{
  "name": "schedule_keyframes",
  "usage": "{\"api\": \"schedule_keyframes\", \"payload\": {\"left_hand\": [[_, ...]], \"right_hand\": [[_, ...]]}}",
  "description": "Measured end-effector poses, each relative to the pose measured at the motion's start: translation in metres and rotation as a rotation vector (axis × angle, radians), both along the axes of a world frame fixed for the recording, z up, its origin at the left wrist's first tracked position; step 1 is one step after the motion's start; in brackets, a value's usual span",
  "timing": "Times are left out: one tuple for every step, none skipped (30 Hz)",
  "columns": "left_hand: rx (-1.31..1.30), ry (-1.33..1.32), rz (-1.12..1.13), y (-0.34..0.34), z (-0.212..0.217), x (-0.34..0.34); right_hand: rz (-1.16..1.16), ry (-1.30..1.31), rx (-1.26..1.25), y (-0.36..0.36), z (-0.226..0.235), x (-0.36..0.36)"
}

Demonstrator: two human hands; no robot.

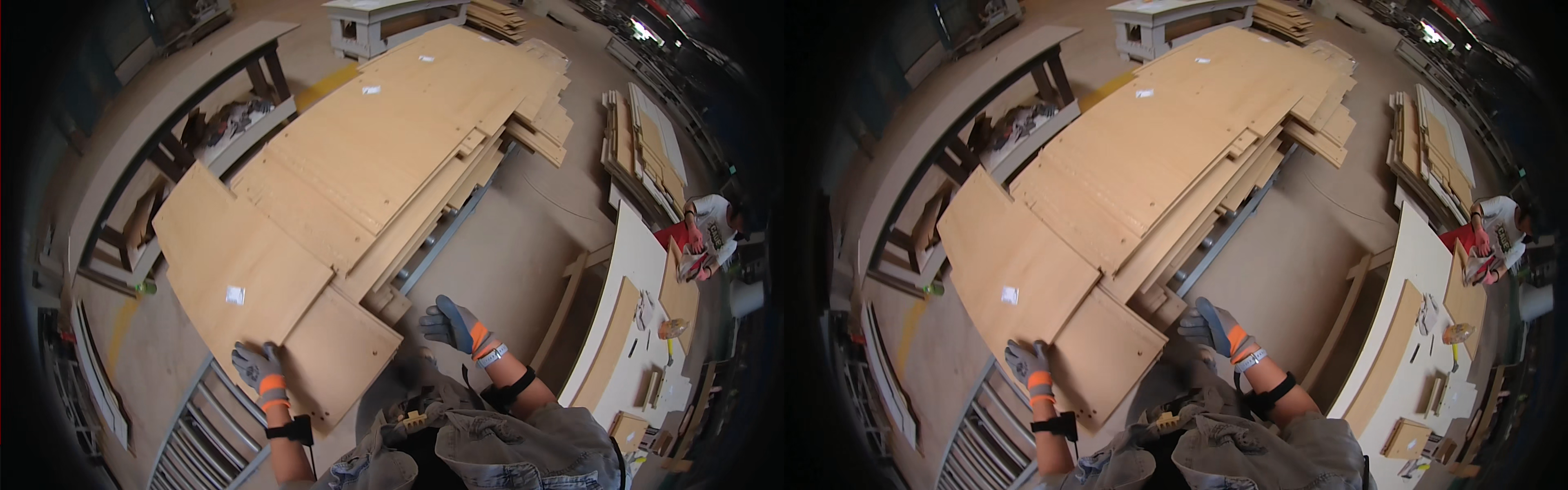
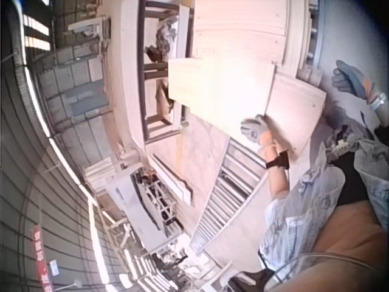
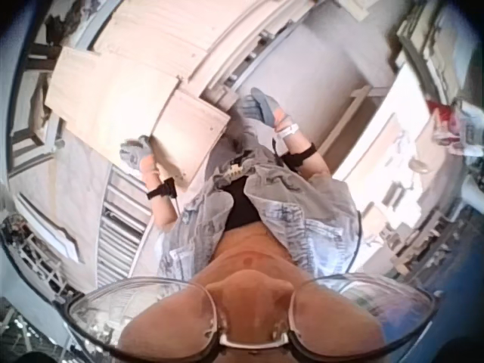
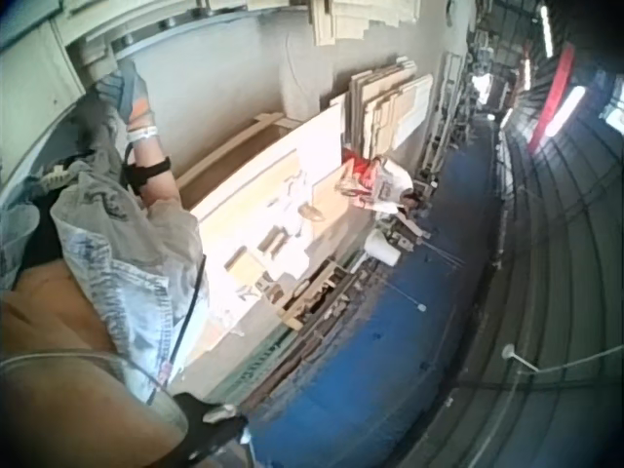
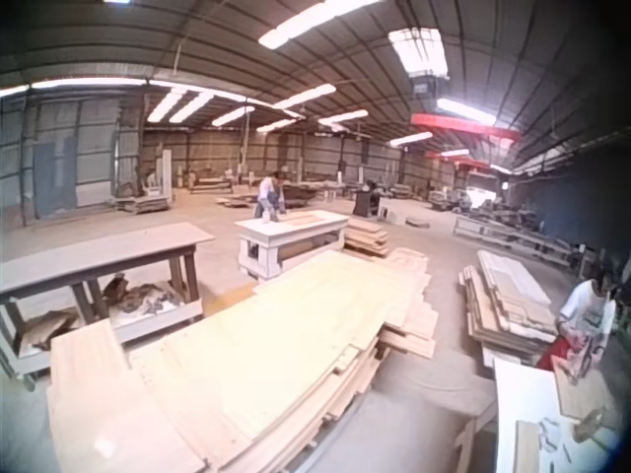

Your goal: The recorder moves wood panels from a stack to a workbench and cleans the surface using a liquid and a cloth.

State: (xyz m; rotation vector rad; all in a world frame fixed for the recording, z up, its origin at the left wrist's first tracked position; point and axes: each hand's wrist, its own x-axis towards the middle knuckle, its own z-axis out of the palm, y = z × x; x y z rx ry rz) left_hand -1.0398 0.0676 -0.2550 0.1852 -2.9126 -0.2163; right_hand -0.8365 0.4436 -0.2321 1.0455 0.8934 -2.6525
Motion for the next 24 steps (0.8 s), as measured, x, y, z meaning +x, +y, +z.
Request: {"api": "schedule_keyframes", "payload": {"left_hand": [[0.049, 0.07, -0.123, 0.02, 0.002, -0.003], [0.095, 0.126, -0.25, 0.037, 0.001, -0.001], [0.137, 0.128, -0.345, 0.061, 0.008, 0.001], [0.18, 0.128, -0.437, 0.088, 0.015, -0.004], [0.236, 0.085, -0.493, 0.115, 0.023, -0.003], [0.292, 0.046, -0.548, 0.141, 0.029, -0.004], [0.272, 0.053, -0.63, 0.162, 0.029, -0.002], [0.25, 0.059, -0.714, 0.184, 0.028, -0.002], [0.336, -0.058, -0.745, 0.205, 0.037, -0.003], [0.424, -0.176, -0.772, 0.225, 0.044, -0.005], [0.434, -0.116, -0.77, 0.237, 0.039, -0.008], [0.442, -0.057, -0.76, 0.249, 0.032, -0.012], [0.445, -0.085, -0.728, 0.264, 0.041, -0.015], [0.446, -0.077, -0.674, 0.279, 0.04, -0.027], [0.438, -0.043, -0.648, 0.294, 0.038, -0.036], [0.422, -0.024, -0.611, 0.299, 0.036, -0.033], [0.4, -0.05, -0.526, 0.311, 0.027, -0.039], [0.397, -0.048, -0.47, 0.326, 0.032, -0.046], [0.363, -0.12, -0.362, 0.336, 0.039, -0.047], [0.334, -0.177, -0.272, 0.342, 0.046, -0.047], [0.295, -0.138, -0.211, 0.349, 0.041, -0.048], [0.288, -0.14, -0.163, 0.348, 0.038, -0.048], [0.282, -0.148, -0.133, 0.356, 0.038, -0.05], [0.27, -0.16, -0.096, 0.36, 0.035, -0.051]], "right_hand": [[-0.002, 0.028, -0.017, 0.007, -0.001, -0.004], [-0.017, 0.031, -0.013, 0.007, 0.001, -0.008], [0.0, 0.013, 0.01, 0.004, 0.005, -0.014], [0.019, -0.007, 0.032, 0.0, 0.007, -0.02], [0.043, -0.013, 0.042, 0.003, 0.009, -0.025], [0.055, -0.022, 0.065, 0.005, 0.009, -0.032], [0.065, -0.026, 0.082, 0.006, 0.008, -0.041], [0.087, -0.024, 0.082, 0.02, 0.004, -0.05], [0.124, 0.048, 0.17, 0.045, -0.002, -0.059], [0.16, 0.122, 0.256, 0.071, -0.008, -0.071], [0.105, 0.079, 0.264, 0.092, -0.014, -0.09], [0.057, 0.035, 0.274, 0.113, -0.018, -0.11], [0.072, -0.028, 0.341, 0.138, -0.017, -0.13], [0.096, -0.086, 0.415, 0.158, -0.016, -0.151], [0.154, -0.084, 0.416, 0.172, -0.019, -0.169], [0.115, -0.065, 0.375, 0.178, -0.024, -0.179], [0.077, -0.022, 0.346, 0.196, -0.023, -0.207], [0.133, -0.02, 0.341, 0.207, -0.02, -0.227], [0.2, -0.058, 0.319, 0.207, -0.02, -0.235], [0.25, -0.084, 0.306, 0.206, -0.018, -0.241], [0.355, -0.065, 0.252, 0.21, -0.021, -0.245], [0.401, -0.064, 0.242, 0.208, -0.031, -0.245], [0.458, 0.067, 0.054, 0.215, -0.042, -0.246], [0.517, 0.187, -0.148, 0.215, -0.042, -0.251]]}}
